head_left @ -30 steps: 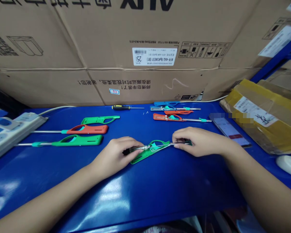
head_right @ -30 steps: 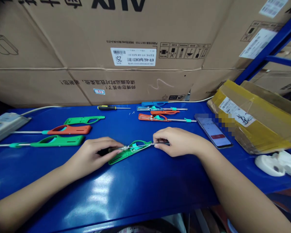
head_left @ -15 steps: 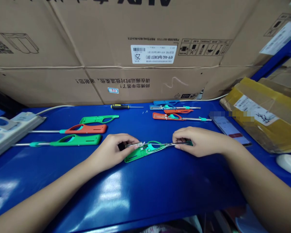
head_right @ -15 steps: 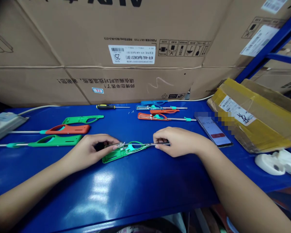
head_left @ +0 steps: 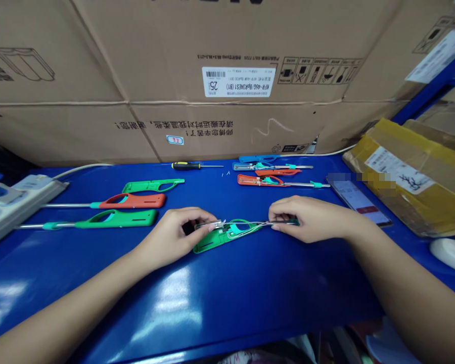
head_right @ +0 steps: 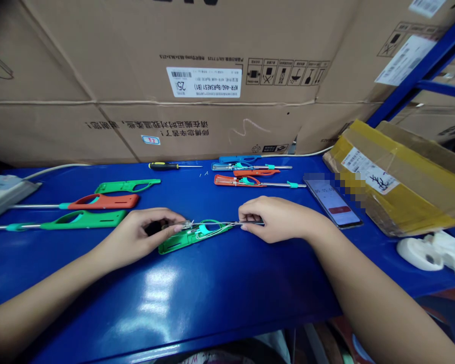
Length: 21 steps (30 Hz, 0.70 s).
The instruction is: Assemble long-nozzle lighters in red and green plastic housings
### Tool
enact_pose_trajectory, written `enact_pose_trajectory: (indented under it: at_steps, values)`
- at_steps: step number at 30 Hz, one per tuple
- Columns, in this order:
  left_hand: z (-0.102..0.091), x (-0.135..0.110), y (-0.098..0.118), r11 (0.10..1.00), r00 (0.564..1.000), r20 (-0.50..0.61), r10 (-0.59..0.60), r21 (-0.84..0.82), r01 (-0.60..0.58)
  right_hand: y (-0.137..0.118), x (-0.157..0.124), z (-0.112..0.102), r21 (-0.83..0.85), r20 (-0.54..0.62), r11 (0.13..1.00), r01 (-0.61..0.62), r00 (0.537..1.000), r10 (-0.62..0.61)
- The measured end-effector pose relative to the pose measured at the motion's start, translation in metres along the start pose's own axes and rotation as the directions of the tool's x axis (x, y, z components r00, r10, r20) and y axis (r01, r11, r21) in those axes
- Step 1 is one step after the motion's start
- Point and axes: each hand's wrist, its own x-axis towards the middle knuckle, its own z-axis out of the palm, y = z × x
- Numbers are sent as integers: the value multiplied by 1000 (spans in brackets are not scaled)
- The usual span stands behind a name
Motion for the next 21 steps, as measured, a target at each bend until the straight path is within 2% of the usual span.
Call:
enact_pose_trajectory:
  at_steps: [10,14,18,21]
  values:
    - [2,0,1,998,999,-20,40,40,-40,-8,4,5,42,-134,994,100,987,-93]
    - [3,0,2,979,992,-13,123,164,-119,-15,5,7,41,-143,990,134,982,-127]
    - [7,1,13,943,980,-62,190,289,-165,-21,4,9,39,-131,992,124,984,-118]
    - [13,1,25,924,972,-19,235,314,-217,-23,4,11,35,-131,992,119,985,-114]
